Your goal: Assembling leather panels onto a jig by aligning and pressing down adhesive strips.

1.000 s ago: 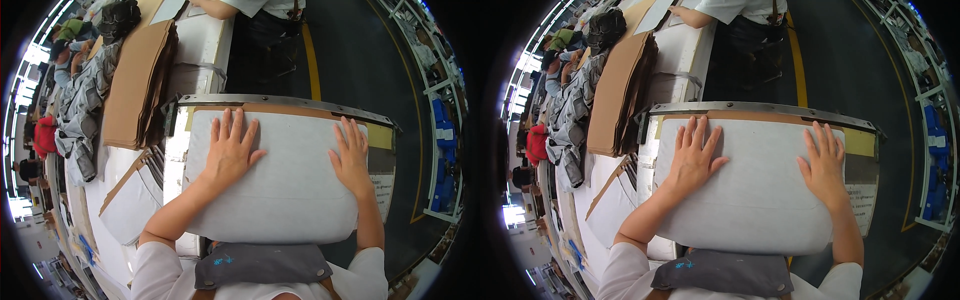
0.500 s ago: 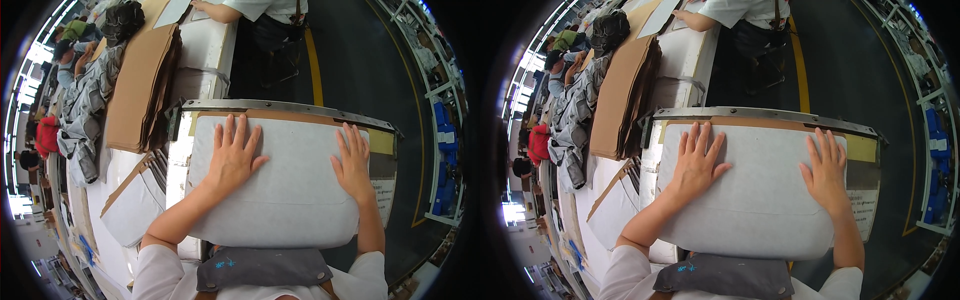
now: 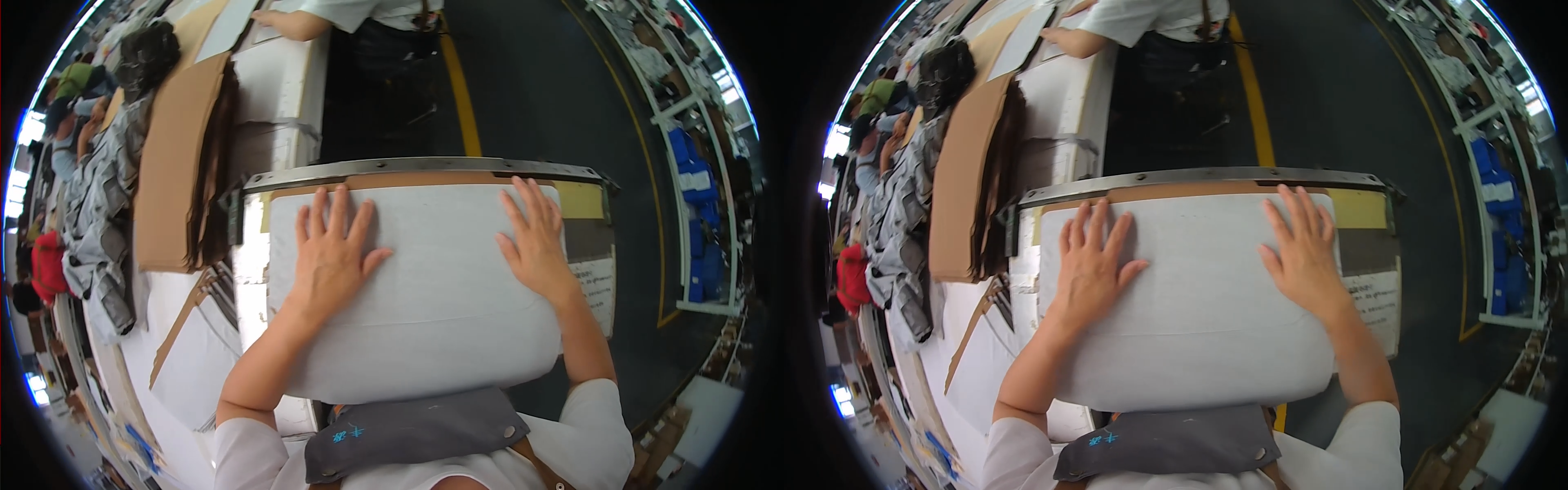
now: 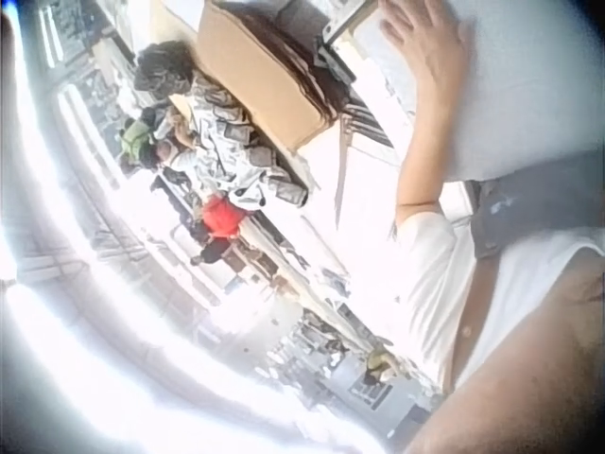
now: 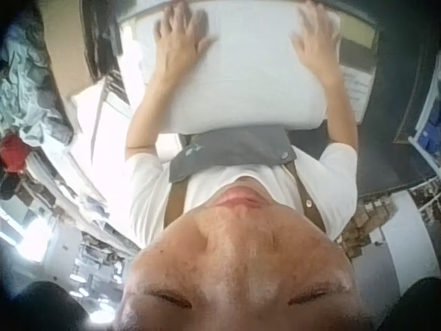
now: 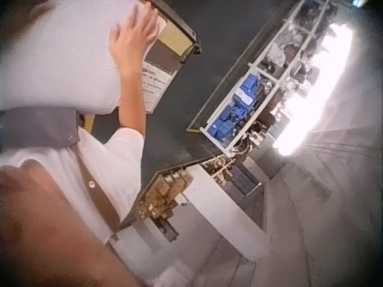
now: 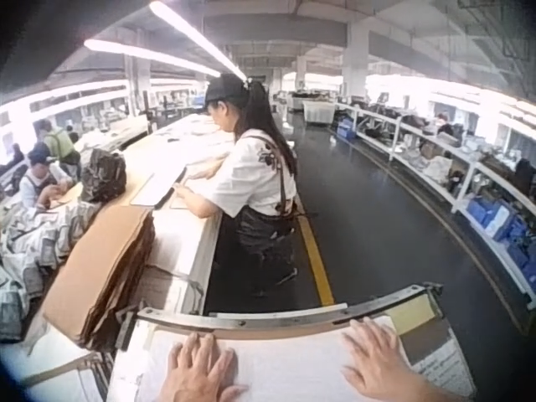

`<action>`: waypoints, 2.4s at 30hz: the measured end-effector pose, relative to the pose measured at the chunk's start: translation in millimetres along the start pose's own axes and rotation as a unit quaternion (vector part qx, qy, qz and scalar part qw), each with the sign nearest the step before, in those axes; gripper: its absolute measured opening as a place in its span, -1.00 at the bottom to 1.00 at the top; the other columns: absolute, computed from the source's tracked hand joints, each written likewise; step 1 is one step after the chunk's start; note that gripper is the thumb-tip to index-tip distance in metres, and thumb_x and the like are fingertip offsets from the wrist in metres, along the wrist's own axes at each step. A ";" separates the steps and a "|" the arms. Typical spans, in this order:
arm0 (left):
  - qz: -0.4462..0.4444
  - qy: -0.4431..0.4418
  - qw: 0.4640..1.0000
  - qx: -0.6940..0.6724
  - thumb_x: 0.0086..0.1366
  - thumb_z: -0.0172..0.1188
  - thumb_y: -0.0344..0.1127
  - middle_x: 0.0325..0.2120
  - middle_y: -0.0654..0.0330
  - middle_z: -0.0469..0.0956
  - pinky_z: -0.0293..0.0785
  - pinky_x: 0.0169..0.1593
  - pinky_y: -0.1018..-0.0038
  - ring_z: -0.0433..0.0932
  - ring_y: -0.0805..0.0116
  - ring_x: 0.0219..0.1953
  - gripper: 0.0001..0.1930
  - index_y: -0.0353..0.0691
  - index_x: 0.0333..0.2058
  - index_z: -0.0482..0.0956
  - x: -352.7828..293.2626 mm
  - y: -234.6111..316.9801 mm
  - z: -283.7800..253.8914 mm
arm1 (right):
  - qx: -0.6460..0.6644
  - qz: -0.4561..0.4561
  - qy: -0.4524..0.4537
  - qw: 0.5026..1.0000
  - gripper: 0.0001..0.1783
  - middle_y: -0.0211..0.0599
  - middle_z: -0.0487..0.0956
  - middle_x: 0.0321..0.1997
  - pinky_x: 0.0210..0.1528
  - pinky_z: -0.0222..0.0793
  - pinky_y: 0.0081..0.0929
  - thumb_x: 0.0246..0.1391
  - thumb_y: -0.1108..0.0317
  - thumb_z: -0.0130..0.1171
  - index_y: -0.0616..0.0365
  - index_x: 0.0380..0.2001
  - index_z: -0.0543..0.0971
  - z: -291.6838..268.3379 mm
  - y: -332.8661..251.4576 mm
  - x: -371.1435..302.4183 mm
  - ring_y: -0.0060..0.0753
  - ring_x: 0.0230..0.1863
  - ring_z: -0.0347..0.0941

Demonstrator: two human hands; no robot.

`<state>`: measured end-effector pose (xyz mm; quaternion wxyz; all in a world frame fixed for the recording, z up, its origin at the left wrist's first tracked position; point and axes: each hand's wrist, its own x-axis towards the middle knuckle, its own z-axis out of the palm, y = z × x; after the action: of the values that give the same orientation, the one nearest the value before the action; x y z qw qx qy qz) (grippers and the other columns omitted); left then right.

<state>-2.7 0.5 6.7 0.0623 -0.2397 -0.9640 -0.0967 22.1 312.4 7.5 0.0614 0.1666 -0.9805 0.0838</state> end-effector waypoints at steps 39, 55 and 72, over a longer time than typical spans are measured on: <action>0.061 0.023 0.998 -0.003 0.19 0.24 0.02 0.20 0.07 0.31 0.08 0.29 0.06 0.23 0.01 0.24 -0.39 -0.34 0.06 0.43 6.6 -8.5 -4.6 | 0.001 -0.051 0.009 0.999 -0.39 -0.25 0.24 0.35 0.38 -0.12 -0.02 0.10 0.24 0.16 0.21 0.21 0.34 -2.3 1.3 4.8 -0.14 0.39 0.06; -0.201 0.067 0.977 0.027 0.00 0.47 -0.06 -0.10 -0.10 0.43 0.48 -0.14 0.22 0.49 -0.06 -0.13 -0.20 -0.36 0.13 0.32 -1.8 -63.1 -18.0 | 0.022 0.219 0.073 0.973 -0.16 -0.03 0.40 0.09 0.15 0.31 -0.22 -0.06 0.06 0.40 0.29 0.21 0.34 -12.0 26.8 -3.6 -0.02 0.12 0.31; -0.154 0.102 0.966 -0.183 -0.08 0.50 -0.19 0.02 -0.08 0.41 0.30 0.18 0.22 0.33 -0.06 0.13 -0.31 -0.27 0.06 0.47 8.8 -70.9 -12.9 | 0.284 0.164 0.077 0.941 -0.74 -0.45 0.58 -0.32 -0.22 0.33 -0.69 0.20 0.43 0.18 0.41 -0.11 0.57 -105.4 31.8 -21.1 -0.70 -0.32 0.41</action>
<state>-43.1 -59.8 9.6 0.0997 -0.0847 -0.9438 -0.3036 41.0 368.1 103.0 0.0718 0.0067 -0.9220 0.3805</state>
